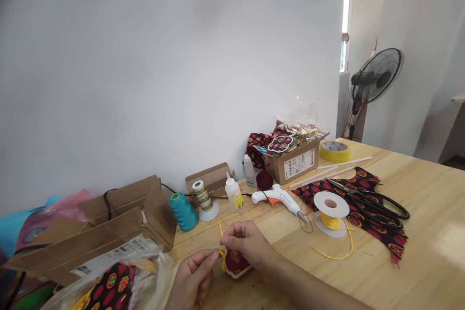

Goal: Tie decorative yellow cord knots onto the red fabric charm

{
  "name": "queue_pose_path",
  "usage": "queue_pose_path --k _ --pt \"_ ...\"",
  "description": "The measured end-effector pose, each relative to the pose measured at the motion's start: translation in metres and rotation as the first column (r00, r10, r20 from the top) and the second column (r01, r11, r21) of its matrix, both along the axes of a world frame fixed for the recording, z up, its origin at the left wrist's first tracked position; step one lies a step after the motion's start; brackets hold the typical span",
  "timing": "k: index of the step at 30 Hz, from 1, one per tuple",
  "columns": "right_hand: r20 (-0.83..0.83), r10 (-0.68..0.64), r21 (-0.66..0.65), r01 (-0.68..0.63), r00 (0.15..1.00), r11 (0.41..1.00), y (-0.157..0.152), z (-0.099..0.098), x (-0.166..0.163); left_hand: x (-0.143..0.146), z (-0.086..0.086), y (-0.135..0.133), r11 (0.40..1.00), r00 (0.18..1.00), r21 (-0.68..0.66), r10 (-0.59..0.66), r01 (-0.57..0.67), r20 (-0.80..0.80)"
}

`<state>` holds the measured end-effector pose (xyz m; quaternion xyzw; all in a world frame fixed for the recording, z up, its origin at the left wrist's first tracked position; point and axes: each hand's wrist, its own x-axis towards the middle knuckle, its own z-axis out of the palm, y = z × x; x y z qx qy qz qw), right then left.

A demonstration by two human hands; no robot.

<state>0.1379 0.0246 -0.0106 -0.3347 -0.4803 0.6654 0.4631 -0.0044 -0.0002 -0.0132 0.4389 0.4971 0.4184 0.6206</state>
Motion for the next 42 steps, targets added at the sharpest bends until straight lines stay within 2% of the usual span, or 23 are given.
queue_pose_path --k 6,11,16,20,23,32,36,42 --pt "0.014 0.002 -0.007 -0.002 1.000 1.000 -0.003 0.003 -0.001 0.006 0.012 -0.003 0.998 0.997 0.063 0.019 -0.014 -0.069" --pt "0.023 0.065 -0.024 -0.065 0.998 0.998 -0.008 0.005 -0.002 0.008 0.016 -0.005 0.988 0.998 0.150 -0.033 0.040 -0.053" --pt "-0.007 0.134 0.010 -0.134 0.991 0.991 -0.008 0.001 -0.001 0.008 0.019 -0.005 0.987 0.998 0.158 -0.004 0.015 -0.066" --pt "0.002 0.011 0.031 -0.011 1.000 0.999 -0.004 -0.001 -0.001 0.009 0.020 -0.008 0.986 0.996 0.167 0.036 -0.021 -0.085" --pt "0.009 -0.062 0.030 0.062 0.998 0.998 -0.002 0.000 -0.001 0.008 0.017 -0.008 0.971 0.992 0.233 0.081 -0.056 -0.101" --pt "0.060 -0.084 0.037 0.082 0.995 0.996 -0.001 0.001 -0.001 0.011 0.010 -0.007 0.956 0.990 0.292 0.042 0.000 -0.137" --pt "0.083 -0.056 0.031 0.054 0.995 0.998 -0.003 0.002 -0.003 0.013 0.010 -0.008 0.939 0.974 0.341 0.044 0.036 -0.224" --pt "0.103 -0.046 0.031 0.043 0.994 0.999 -0.004 0.000 -0.003 0.010 0.007 -0.007 0.940 0.960 0.330 0.009 0.088 -0.280"
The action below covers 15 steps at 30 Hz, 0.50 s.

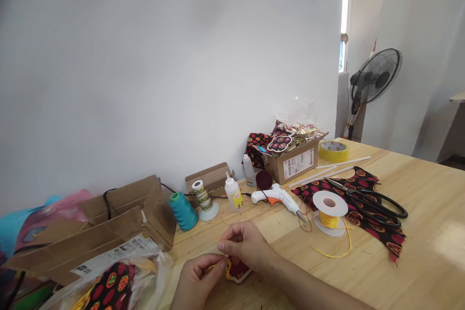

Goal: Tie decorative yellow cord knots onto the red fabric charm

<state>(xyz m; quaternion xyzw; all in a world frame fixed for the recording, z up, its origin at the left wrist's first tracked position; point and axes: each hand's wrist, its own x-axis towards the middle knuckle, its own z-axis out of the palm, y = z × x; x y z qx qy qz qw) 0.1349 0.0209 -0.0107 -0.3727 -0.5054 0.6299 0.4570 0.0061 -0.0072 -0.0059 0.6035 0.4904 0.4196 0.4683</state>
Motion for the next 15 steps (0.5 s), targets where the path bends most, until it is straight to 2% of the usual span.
queue_pose_path --k 15 --pt "-0.097 0.018 -0.003 -0.018 0.995 1.000 0.0012 -0.0016 0.0012 0.0026 0.0013 -0.0011 1.000 1.000 -0.028 -0.010 0.011 0.023"
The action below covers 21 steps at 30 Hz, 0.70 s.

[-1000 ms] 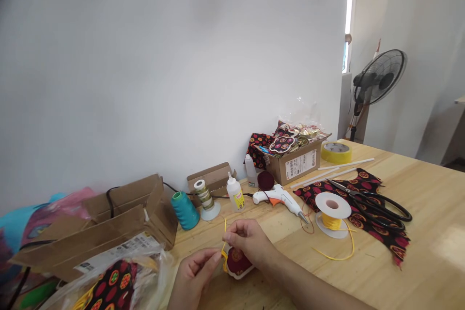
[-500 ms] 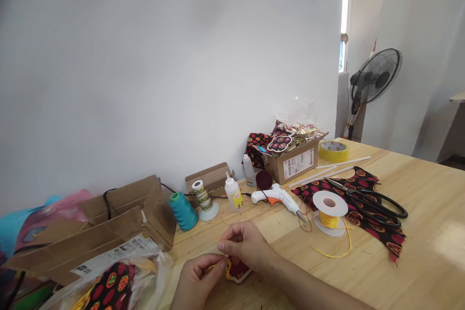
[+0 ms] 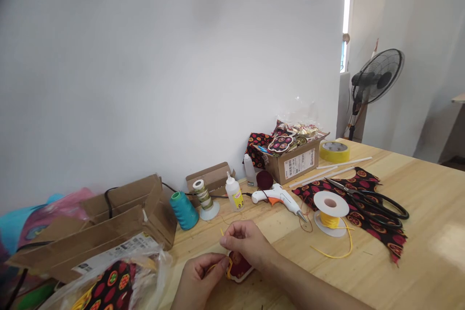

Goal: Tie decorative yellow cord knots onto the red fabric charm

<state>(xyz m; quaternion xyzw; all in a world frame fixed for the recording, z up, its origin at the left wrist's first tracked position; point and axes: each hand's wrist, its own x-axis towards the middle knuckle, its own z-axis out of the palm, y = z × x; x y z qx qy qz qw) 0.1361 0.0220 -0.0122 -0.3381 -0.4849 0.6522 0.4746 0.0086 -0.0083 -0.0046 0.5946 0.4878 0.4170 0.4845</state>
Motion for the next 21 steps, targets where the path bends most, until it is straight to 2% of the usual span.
queue_pose_path --k 6,11,21 --pt "-0.030 0.031 0.005 -0.031 0.999 1.000 0.0011 0.0010 0.0001 0.0000 -0.0015 0.0007 1.000 1.000 -0.018 -0.025 0.025 0.009" --pt "-0.017 0.039 0.005 -0.039 0.999 0.999 0.0003 0.0033 0.0003 -0.0009 -0.0027 0.0013 1.000 0.999 -0.008 -0.026 0.026 -0.042" --pt "0.047 0.023 0.002 -0.023 0.999 1.000 -0.0015 0.0057 0.0005 0.0000 -0.0040 0.0008 0.999 0.999 -0.017 -0.040 0.040 -0.016"
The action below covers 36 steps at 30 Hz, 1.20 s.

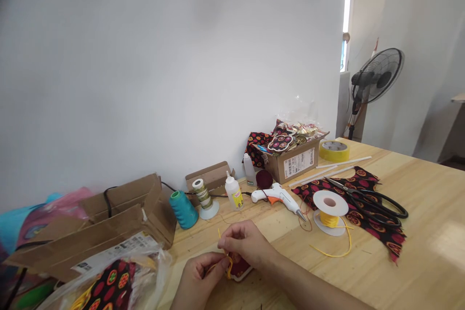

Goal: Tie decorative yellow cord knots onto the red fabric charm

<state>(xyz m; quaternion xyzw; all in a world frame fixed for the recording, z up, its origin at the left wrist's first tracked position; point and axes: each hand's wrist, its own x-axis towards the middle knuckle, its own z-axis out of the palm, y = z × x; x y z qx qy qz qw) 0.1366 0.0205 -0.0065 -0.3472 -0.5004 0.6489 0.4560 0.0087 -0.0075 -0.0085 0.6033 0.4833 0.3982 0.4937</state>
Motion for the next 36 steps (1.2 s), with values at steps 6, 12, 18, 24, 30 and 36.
queue_pose_path --k 6,12,18,24,30,36 --pt "0.001 0.035 -0.006 -0.035 0.999 0.999 -0.0023 0.0028 0.0010 -0.0015 -0.0001 0.0014 0.999 1.000 0.036 -0.017 0.017 0.005" --pt "-0.054 0.029 -0.008 -0.029 0.998 1.000 0.0006 -0.0006 0.0006 -0.0024 0.0036 0.0007 1.000 1.000 0.022 -0.016 0.016 0.008" --pt "-0.083 0.036 -0.009 -0.037 0.996 0.999 -0.0008 0.0005 0.0007 -0.0013 0.0027 0.0003 1.000 1.000 0.030 0.005 -0.005 0.012" --pt "-0.144 0.056 0.004 -0.056 0.988 0.998 -0.0033 0.0033 0.0028 -0.0050 0.0002 0.0026 0.999 1.000 0.038 0.024 -0.023 -0.019" --pt "-0.241 0.038 -0.007 -0.041 0.970 0.999 -0.0037 0.0034 0.0035 -0.0065 0.0016 0.0031 0.999 0.998 0.037 0.015 -0.012 -0.068" --pt "-0.267 0.041 -0.010 -0.045 0.963 0.999 -0.0023 0.0033 0.0039 -0.0069 0.0039 0.0022 0.999 0.996 0.037 0.015 -0.012 -0.083"
